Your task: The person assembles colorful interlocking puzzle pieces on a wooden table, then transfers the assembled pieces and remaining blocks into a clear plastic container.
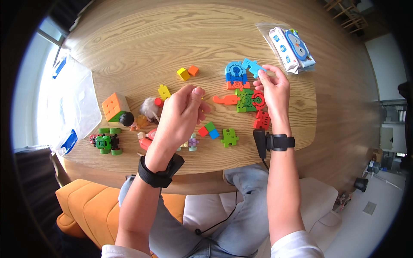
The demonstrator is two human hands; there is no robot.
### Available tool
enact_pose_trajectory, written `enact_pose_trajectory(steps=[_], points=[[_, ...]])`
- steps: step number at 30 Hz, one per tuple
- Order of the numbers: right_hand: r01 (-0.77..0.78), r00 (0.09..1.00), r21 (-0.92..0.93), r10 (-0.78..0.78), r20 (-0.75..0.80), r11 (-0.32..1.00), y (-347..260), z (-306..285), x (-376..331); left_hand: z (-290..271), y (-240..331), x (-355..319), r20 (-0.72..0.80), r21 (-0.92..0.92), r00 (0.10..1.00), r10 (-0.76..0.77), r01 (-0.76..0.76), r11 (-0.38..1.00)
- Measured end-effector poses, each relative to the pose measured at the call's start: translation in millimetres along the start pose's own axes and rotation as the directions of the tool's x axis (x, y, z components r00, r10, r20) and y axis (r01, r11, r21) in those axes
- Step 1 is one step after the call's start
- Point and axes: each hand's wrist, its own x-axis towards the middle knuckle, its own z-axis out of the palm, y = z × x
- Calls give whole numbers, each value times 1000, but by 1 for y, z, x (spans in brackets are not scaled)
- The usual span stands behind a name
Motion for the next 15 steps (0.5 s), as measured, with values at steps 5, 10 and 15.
enact_pose_trajectory(steps=[5,10,15], points=[[-54,995,-149,41,-90,987,2,4,5,-2,1,-1,-29,25,1000,-7,8,1000],[-62,997,-117,55,-59,991,4,17,12,-5,0,-2,-53,-11,999,3,-4,1000],[16,998,-195,-26,-50,981,19,21,22,-10,-1,-4,-41,11,999,-12,12,1000]])
